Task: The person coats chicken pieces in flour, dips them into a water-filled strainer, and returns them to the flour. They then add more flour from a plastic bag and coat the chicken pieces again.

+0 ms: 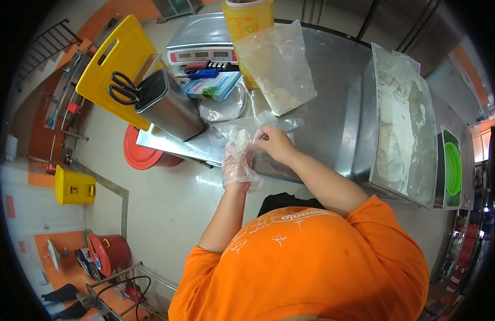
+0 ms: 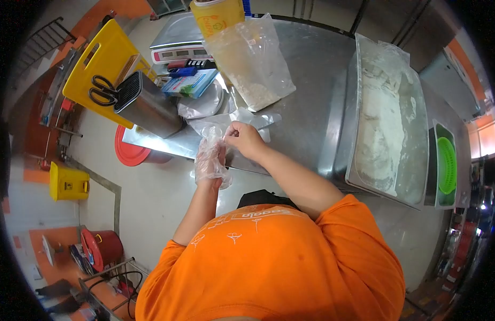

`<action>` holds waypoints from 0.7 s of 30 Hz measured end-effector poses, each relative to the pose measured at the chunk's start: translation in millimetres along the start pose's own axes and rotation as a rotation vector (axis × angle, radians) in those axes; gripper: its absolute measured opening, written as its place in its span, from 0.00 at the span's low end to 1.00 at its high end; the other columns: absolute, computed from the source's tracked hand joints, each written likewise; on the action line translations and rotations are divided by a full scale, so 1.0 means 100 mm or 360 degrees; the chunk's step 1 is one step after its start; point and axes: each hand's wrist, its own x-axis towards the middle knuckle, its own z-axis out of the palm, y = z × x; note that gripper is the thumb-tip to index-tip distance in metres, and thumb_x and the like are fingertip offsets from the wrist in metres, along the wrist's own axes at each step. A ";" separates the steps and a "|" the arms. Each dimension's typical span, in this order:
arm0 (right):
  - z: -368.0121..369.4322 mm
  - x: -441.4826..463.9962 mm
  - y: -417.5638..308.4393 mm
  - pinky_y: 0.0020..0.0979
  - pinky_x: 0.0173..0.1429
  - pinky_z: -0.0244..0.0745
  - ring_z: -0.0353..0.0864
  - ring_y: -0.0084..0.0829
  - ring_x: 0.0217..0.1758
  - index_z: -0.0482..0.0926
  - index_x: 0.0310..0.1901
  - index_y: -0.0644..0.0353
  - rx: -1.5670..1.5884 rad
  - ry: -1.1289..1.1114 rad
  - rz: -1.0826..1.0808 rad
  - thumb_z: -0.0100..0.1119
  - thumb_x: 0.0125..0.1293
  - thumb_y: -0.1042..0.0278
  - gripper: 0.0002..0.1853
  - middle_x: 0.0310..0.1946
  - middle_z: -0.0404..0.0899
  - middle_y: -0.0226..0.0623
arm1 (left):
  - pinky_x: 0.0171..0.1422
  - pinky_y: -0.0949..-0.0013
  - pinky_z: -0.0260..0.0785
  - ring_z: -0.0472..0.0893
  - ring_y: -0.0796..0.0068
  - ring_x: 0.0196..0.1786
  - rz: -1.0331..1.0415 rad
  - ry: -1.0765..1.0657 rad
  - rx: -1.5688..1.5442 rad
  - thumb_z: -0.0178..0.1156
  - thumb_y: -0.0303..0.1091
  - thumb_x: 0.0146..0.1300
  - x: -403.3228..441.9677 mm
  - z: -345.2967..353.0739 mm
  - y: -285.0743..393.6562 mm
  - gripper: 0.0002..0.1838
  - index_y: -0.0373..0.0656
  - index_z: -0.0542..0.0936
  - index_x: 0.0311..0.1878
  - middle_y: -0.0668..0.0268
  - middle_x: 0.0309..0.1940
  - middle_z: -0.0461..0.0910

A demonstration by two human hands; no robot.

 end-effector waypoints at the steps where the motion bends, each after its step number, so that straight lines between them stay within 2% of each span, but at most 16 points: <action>1: 0.01 0.01 0.00 0.25 0.40 0.71 0.75 0.22 0.32 0.77 0.33 0.63 -0.0015 0.0002 0.0012 0.59 0.54 0.68 0.08 0.27 0.77 0.33 | 0.58 0.71 0.71 0.76 0.69 0.50 0.0016 -0.0031 -0.0023 0.55 0.22 0.60 -0.02 0.01 0.01 0.25 0.42 0.64 0.60 0.61 0.51 0.72; 3: 0.04 0.01 0.00 0.24 0.39 0.70 0.74 0.20 0.31 0.75 0.32 0.62 -0.0044 0.0010 0.0033 0.58 0.57 0.69 0.06 0.27 0.76 0.30 | 0.57 0.71 0.71 0.76 0.69 0.49 0.0025 -0.0118 -0.0069 0.55 0.22 0.60 -0.04 0.04 0.05 0.25 0.42 0.64 0.61 0.61 0.51 0.72; 6: 0.09 0.00 -0.05 0.25 0.40 0.70 0.74 0.21 0.34 0.75 0.37 0.60 0.0619 -0.0017 0.0365 0.56 0.62 0.66 0.07 0.32 0.77 0.30 | 0.52 0.72 0.70 0.76 0.71 0.48 0.0049 -0.0248 0.0012 0.56 0.25 0.60 -0.03 0.06 0.09 0.25 0.41 0.64 0.61 0.63 0.50 0.73; 9: 0.08 0.01 -0.14 0.27 0.42 0.71 0.74 0.21 0.35 0.74 0.40 0.60 0.0961 -0.0157 0.0402 0.54 0.65 0.64 0.09 0.35 0.76 0.29 | 0.48 0.73 0.69 0.74 0.73 0.46 0.0138 -0.0266 0.0320 0.59 0.29 0.59 0.00 0.03 0.07 0.25 0.42 0.66 0.60 0.64 0.49 0.74; 12: 0.06 0.08 -0.07 0.26 0.41 0.69 0.73 0.20 0.34 0.75 0.40 0.61 0.1030 -0.0245 0.0344 0.56 0.63 0.62 0.11 0.35 0.77 0.29 | 0.46 0.72 0.67 0.73 0.76 0.45 0.0172 -0.0196 0.0456 0.61 0.32 0.58 0.02 0.03 0.07 0.26 0.43 0.68 0.60 0.66 0.48 0.74; 14: 0.04 0.12 -0.05 0.23 0.38 0.68 0.72 0.19 0.31 0.76 0.36 0.61 0.0763 -0.0153 0.0311 0.60 0.60 0.61 0.11 0.31 0.77 0.28 | 0.46 0.72 0.67 0.72 0.76 0.45 0.0183 -0.0081 0.0476 0.61 0.33 0.58 0.00 0.08 0.08 0.25 0.45 0.68 0.60 0.67 0.48 0.73; 17: 0.00 0.11 -0.04 0.22 0.36 0.67 0.70 0.18 0.29 0.77 0.32 0.60 0.0618 -0.0107 0.0268 0.64 0.57 0.60 0.12 0.28 0.76 0.27 | 0.51 0.72 0.66 0.71 0.75 0.51 0.0055 -0.0140 0.0443 0.60 0.35 0.59 -0.05 0.12 0.16 0.31 0.46 0.63 0.66 0.67 0.56 0.70; 21: -0.07 0.09 -0.05 0.23 0.35 0.66 0.69 0.18 0.29 0.77 0.31 0.61 0.0518 -0.0153 0.0273 0.65 0.55 0.59 0.13 0.26 0.75 0.27 | 0.52 0.70 0.67 0.71 0.73 0.53 -0.0011 -0.0194 0.0206 0.59 0.33 0.59 0.04 0.00 0.09 0.32 0.48 0.62 0.67 0.66 0.57 0.69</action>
